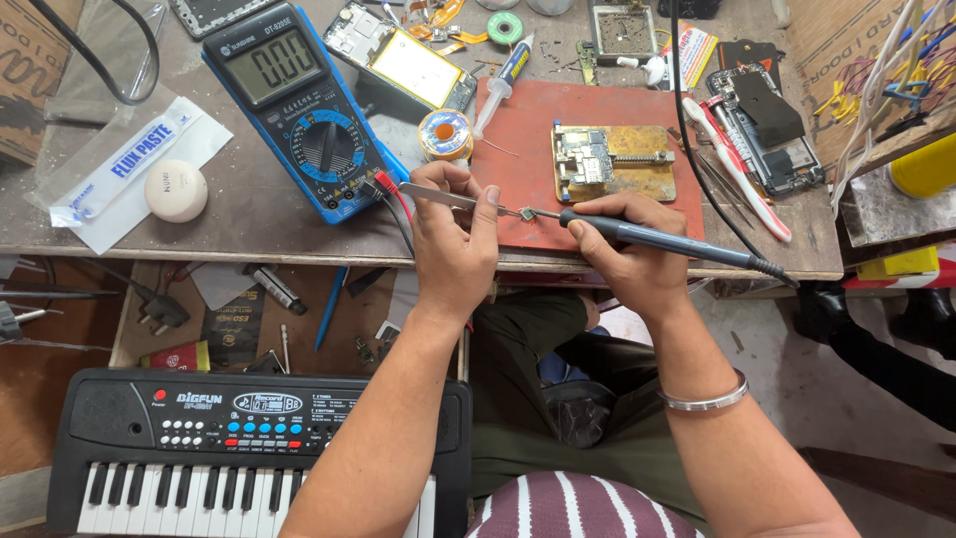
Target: The person applies flux paste from a syringe onto a small circuit board held with tweezers, then solders components on the board using a soldering iron while steadying the board with tweezers. They continue soldering different spots on the board, set the iron down, and handle the board on the work mat.
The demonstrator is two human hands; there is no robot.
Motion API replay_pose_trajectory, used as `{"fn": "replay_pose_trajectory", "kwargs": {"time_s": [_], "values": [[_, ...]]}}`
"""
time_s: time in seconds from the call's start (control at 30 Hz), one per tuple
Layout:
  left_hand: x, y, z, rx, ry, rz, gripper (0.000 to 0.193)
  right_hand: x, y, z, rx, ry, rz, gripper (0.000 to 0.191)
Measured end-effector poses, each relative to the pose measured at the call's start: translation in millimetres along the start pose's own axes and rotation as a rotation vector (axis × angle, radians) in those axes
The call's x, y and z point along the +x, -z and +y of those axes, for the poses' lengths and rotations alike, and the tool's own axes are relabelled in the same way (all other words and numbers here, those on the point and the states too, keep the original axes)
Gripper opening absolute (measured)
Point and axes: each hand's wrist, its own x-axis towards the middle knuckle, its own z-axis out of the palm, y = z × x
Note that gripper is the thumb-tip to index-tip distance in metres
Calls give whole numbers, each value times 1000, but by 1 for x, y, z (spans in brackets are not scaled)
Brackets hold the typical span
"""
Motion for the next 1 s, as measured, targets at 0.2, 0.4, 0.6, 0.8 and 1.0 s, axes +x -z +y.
{"fn": "replay_pose_trajectory", "kwargs": {"time_s": [0.2,0.4,0.6,0.8,1.0], "values": [[0,0,0,-1,3,3,32,2,-1,1,0,4,-5,18],[0,0,2,9,-6,3,32,2,-1,0,12,2,-9,17],[1,-1,2,6,-5,6,31,2,-1,0,-22,13,-1,18],[0,-1,1,10,-8,6,32,2,-1,0,-23,25,15,18],[0,-1,1,15,-6,7,32,2,-2,-1,-12,3,14,18]]}}
